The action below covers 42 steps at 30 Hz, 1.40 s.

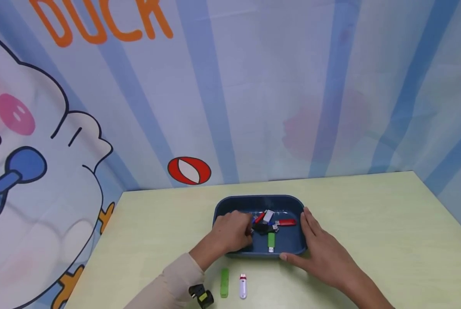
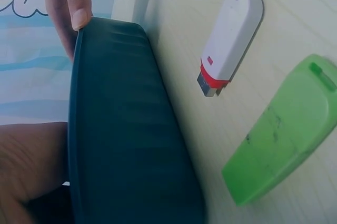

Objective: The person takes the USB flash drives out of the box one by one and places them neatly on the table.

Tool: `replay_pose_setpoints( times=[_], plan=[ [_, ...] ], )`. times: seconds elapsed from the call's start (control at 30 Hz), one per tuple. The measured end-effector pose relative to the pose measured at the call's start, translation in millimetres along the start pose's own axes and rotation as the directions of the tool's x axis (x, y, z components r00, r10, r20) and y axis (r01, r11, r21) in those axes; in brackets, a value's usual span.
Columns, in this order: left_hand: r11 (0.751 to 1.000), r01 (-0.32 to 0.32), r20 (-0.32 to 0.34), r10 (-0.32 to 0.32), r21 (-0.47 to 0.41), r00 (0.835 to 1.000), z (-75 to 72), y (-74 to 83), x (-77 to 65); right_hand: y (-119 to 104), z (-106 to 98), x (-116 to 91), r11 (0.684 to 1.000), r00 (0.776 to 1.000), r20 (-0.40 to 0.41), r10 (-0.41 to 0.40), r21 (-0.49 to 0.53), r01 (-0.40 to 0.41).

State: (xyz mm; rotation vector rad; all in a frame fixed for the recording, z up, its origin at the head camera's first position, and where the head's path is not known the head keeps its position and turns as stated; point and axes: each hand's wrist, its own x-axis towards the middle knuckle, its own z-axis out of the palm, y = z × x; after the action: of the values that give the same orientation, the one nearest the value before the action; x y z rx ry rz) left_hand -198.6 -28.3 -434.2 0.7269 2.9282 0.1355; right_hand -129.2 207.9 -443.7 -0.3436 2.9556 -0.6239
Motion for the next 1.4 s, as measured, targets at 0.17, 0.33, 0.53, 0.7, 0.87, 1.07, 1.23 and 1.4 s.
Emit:
replay_pose_setpoints(
  times=[0.17,0.33,0.53,0.7,0.87,1.07,1.23,1.4],
  plan=[
    [1.0,0.007,-0.025,-0.008,-0.013,1.0,-3.2,2.2,-0.4,2,-1,-1,1.0,1.0,-0.005,-0.002,0.002,0.002],
    [0.999,0.01,-0.037,-0.011,-0.033,0.999,-5.3,4.0,-1.2,3,-1,-2,1.0,1.0,-0.008,-0.002,0.007,0.002],
    [0.998,0.023,-0.047,-0.026,-0.05,0.999,-5.8,4.1,-1.9,3,0,-2,1.0,1.0,-0.007,-0.001,0.011,0.001],
    [0.998,0.042,-0.048,-0.044,-0.053,0.998,-6.1,5.4,-2.6,3,-1,-2,1.0,1.0,-0.001,0.004,0.008,-0.004],
    [0.998,0.028,-0.069,-0.032,-0.064,0.997,-7.6,6.1,-3.9,3,-2,-1,1.0,1.0,-0.002,0.007,0.01,-0.007],
    [0.997,0.004,-0.095,-0.011,-0.076,0.995,-9.4,5.0,-5.8,4,-1,1,1.0,1.0,-0.009,0.003,0.01,-0.003],
    [0.995,0.003,-0.09,-0.012,-0.096,0.996,-9.9,4.5,-9.1,3,2,0,1.0,1.0,-0.003,0.005,0.01,-0.005],
    [0.994,-0.002,-0.091,-0.009,-0.113,0.996,-9.8,4.5,-13.4,2,5,-2,1.0,1.0,-0.004,0.007,0.012,-0.007]
  ],
)
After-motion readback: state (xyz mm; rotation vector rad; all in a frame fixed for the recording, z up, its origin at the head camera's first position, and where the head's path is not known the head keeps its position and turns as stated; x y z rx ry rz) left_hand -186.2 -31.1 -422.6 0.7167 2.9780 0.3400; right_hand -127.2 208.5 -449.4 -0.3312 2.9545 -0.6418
